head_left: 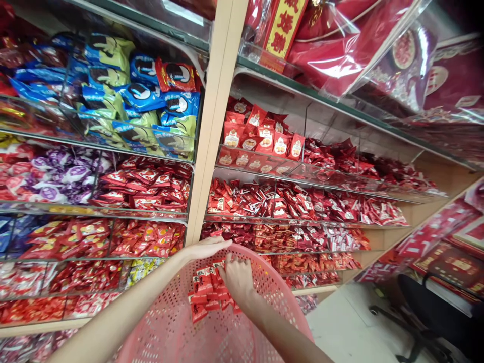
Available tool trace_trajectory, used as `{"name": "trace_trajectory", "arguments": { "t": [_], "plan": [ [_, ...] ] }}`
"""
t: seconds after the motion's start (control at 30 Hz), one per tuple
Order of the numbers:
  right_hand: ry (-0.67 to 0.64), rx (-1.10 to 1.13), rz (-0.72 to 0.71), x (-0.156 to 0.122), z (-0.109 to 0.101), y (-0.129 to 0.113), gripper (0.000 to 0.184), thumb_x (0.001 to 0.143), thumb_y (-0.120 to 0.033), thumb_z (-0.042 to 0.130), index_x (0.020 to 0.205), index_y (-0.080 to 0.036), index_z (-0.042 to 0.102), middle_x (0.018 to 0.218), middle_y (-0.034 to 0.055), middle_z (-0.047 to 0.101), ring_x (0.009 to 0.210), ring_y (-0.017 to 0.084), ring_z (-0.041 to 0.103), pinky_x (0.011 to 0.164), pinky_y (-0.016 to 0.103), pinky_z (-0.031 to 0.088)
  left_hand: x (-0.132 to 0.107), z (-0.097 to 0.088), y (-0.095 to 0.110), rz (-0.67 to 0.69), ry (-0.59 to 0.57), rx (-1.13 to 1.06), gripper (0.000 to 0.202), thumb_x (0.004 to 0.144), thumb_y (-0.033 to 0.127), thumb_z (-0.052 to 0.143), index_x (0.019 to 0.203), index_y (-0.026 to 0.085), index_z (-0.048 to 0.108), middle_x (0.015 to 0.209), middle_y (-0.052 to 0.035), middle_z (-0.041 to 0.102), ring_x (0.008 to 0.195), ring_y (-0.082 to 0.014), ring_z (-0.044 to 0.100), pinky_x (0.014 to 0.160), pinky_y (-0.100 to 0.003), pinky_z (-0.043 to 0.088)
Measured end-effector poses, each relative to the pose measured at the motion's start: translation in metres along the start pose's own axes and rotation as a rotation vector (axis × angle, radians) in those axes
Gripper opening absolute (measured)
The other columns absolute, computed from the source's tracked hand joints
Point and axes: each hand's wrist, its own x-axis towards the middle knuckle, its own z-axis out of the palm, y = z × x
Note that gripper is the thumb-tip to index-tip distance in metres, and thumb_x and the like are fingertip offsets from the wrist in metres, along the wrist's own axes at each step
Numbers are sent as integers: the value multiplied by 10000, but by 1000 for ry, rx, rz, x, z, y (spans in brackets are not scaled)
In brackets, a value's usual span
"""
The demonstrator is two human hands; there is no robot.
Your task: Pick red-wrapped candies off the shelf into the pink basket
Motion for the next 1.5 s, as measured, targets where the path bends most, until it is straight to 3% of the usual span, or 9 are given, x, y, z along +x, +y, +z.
{"name": "trace_trajectory", "arguments": {
  "t": [0.17, 0.27, 0.33, 0.47, 0.6, 0.77, 1.0, 1.23, 1.5],
  "plan": [
    [39, 29, -1, 1, -19, 5, 525, 832, -538, 466, 1027, -71, 604, 769, 201, 673, 752, 308, 646, 694, 415, 436, 2, 1, -4, 26, 9, -9, 614, 787, 689, 316, 989, 195, 619, 1065, -65, 629, 1012, -238, 517, 843, -295, 365],
    [18, 38, 19, 6, -54, 17, 444, 882, -472, 405, 822, -111, 657, 703, 175, 671, 694, 279, 655, 632, 361, 440, 3, 1, -5, 52, 4, -22, 608, 798, 679, 308, 997, 201, 627, 1075, -56, 631, 1038, -235, 507, 877, -305, 356],
    [35, 15, 18, 15, -83, 27, 380, 896, -403, 400, 808, -138, 658, 739, 155, 676, 702, 262, 658, 601, 328, 433, 3, 1, -4, 76, 0, -35, 603, 811, 669, 281, 1008, 217, 628, 1106, -38, 627, 1079, -227, 489, 919, -308, 338],
    [109, -10, 13, 54, -127, 43, 334, 898, -372, 394, 833, -165, 649, 802, 126, 676, 768, 247, 652, 634, 309, 431, 2, 2, -3, 87, 0, -45, 635, 812, 678, 243, 972, 208, 638, 1114, -41, 634, 1101, -228, 490, 971, -325, 311],
    [216, 37, -16, 108, -147, 46, 299, 909, -349, 372, 967, -165, 602, 892, 116, 669, 844, 229, 631, 697, 303, 423, -1, 2, -6, 40, 9, -24, 668, 785, 714, 241, 911, 204, 655, 1212, -64, 591, 1204, -261, 427, 1027, -358, 257],
    [293, 42, -88, 161, -144, 35, 252, 869, -270, 446, 1067, -152, 549, 1021, 120, 650, 990, 234, 578, 806, 314, 398, -1, 2, -13, -8, 2, -10, 695, 756, 743, 252, 968, 215, 652, 1331, -59, 510, 1312, -265, 311, 1074, -361, 194],
    [229, 62, -48, 191, -123, 25, 299, 859, -316, 471, 1088, -140, 549, 950, 130, 672, 937, 228, 604, 767, 310, 414, 4, 4, -19, -11, -5, -21, 754, 746, 752, 249, 1140, 205, 587, 1340, -68, 507, 1326, -267, 296, 1080, -366, 191],
    [202, 145, -69, 196, -116, 33, 313, 873, -318, 431, 1121, -168, 549, 1012, 115, 668, 948, 219, 608, 764, 292, 407, 5, 5, -23, -56, 12, -37, 803, 736, 762, 261, 1228, 184, 525, 1420, -82, 406, 1337, -274, 279, 1083, -367, 200],
    [221, 285, -156, 179, -119, 45, 272, 881, -377, 426, 981, -220, 623, 993, 65, 678, 962, 196, 594, 801, 265, 366, 0, 3, -15, -71, 5, -63, 825, 723, 774, 270, 1287, 208, 474, 1460, -54, 330, 1358, -244, 242, 1099, -341, 188]
  ]
}}
